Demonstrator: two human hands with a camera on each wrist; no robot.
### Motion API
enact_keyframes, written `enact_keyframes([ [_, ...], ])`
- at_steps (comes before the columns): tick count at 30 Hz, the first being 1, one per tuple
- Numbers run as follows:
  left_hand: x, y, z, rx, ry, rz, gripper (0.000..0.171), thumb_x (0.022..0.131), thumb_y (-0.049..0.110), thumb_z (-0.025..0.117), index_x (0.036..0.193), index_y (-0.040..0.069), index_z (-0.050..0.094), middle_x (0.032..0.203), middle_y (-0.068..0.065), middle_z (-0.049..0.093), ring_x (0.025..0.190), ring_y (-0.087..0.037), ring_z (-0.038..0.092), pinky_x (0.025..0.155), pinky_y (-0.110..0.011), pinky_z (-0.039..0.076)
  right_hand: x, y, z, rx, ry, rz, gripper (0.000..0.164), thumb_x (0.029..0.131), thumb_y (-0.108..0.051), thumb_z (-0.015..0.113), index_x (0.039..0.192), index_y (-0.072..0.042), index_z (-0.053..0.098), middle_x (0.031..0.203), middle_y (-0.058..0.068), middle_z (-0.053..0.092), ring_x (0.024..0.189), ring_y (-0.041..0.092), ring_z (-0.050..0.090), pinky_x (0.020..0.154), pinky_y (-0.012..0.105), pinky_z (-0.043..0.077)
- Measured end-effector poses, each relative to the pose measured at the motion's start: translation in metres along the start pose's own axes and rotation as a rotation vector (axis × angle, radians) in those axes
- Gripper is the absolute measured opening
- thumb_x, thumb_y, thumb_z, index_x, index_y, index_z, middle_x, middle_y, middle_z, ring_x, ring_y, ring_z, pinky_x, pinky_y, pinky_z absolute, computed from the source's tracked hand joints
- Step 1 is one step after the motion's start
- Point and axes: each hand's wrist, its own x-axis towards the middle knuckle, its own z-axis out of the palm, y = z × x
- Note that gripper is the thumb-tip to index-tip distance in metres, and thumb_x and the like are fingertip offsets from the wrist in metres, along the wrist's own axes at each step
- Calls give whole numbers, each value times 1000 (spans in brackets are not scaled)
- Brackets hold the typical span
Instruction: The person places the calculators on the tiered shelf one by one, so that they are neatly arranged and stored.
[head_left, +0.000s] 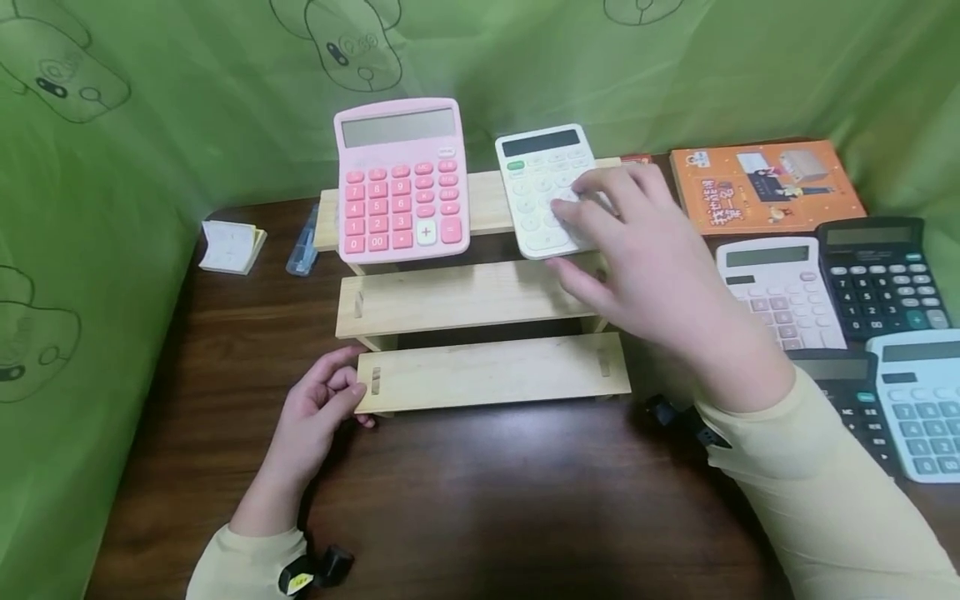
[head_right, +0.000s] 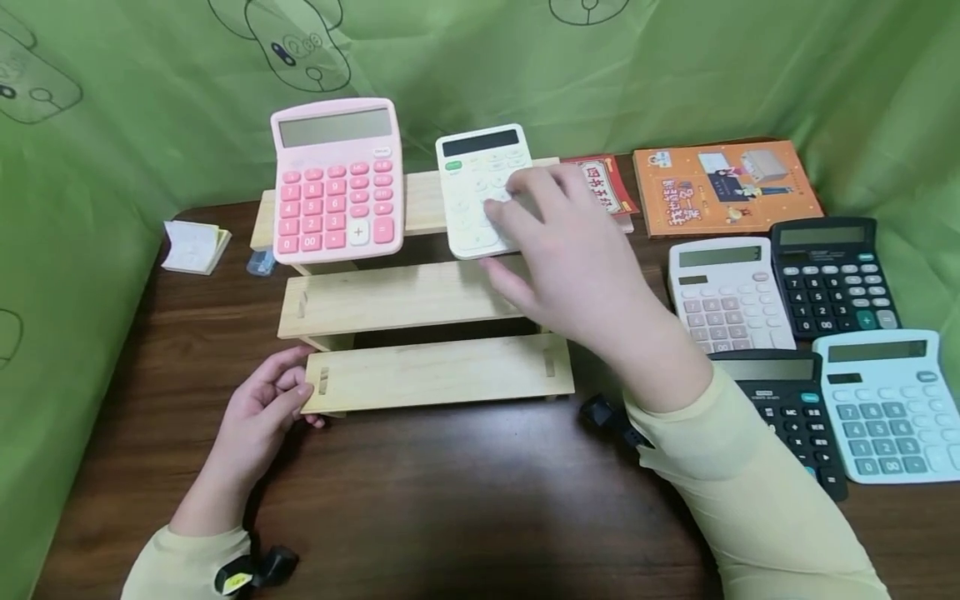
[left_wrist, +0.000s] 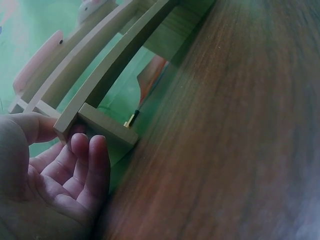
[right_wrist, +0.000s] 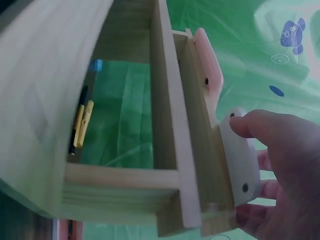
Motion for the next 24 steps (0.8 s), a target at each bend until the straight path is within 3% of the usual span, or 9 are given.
enact_keyframes([
  [10, -2, -1, 2, 21, 11, -21, 43, 98, 1, 52, 139, -2, 40, 84, -17, 57, 61, -26, 58, 56, -37, 57, -2, -6, 9, 9, -10, -19, 50, 85, -31, 71, 129, -9, 62, 125, 18, 54, 112, 38, 43, 89, 52, 39],
  [19, -2, 1, 0, 27, -5, 18, 41, 98, -1, 50, 138, -4, 40, 84, -16, 57, 62, -26, 58, 56, -35, 57, -1, -6, 7, 22, -21, -14, 47, 86, -24, 70, 131, -11, 60, 127, 17, 53, 114, 37, 42, 90, 51, 39],
  [24, -1, 0, 0, 24, -20, 11, 42, 98, -1, 51, 139, -3, 40, 84, -17, 56, 62, -27, 58, 56, -36, 57, -2, -4, 2, 68, -33, 8, 51, 83, -11, 65, 133, -10, 57, 129, 17, 49, 119, 35, 41, 93, 50, 39],
])
